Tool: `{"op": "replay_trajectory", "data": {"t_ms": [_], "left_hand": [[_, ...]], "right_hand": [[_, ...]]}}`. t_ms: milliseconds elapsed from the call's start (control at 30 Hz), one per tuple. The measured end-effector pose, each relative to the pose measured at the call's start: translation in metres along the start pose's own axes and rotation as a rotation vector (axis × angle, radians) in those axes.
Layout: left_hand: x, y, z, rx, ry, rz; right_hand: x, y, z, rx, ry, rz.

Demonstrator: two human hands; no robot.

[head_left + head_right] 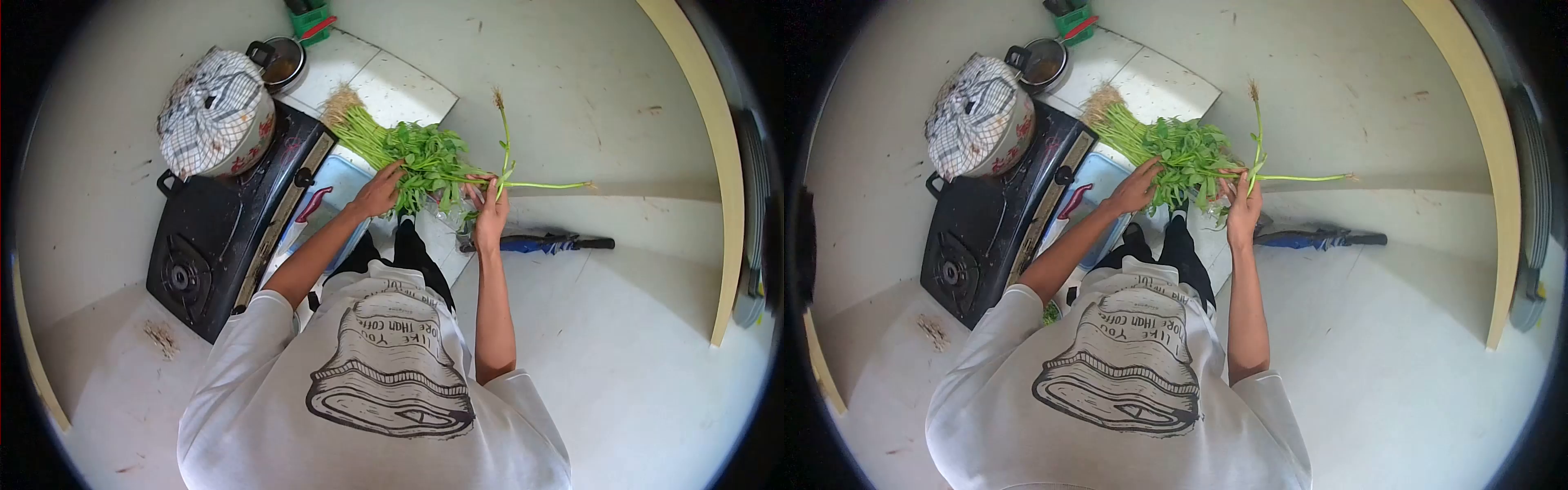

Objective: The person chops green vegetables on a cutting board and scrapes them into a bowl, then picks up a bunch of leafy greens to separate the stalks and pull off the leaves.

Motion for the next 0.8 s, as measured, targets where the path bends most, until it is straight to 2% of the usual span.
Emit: {"op": "replay_trajectory", "data": {"t_ms": [100, 233, 433, 567, 800], "left_hand": [[0.006, 0.000, -0.005, 0.071, 0.006, -0.021], [0.015, 0.013, -0.021, 0.194, 0.006, 0.044], [0.023, 0.017, -0.036, 0.063, 0.062, 0.105], [0.025, 0.016, -0.028, 0.072, -0.009, 0.120], [0.032, 0.007, 0.002, 0.301, -0.159, 0.136]], "right_hand": [[-0.009, 0.003, -0.008, 0.018, 0.013, 0.014], [-0.019, 0.020, -0.010, -0.019, -0.036, 0.055], [-0.013, 0.073, 0.000, -0.109, -0.088, 0.103], [-0.008, 0.089, 0.005, -0.124, -0.115, 0.136], [-0.007, 0.065, 0.007, -0.038, -0.076, 0.101]]}}
Point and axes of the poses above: each hand's wrist, its own x-axis towards the middle knuckle, its own z-axis out of the palm, y = z × x, the point moved 7 cm from there along x, towards the middle knuckle, and after that the axes turned 3 degrees about -x, right-handed, at the moved point
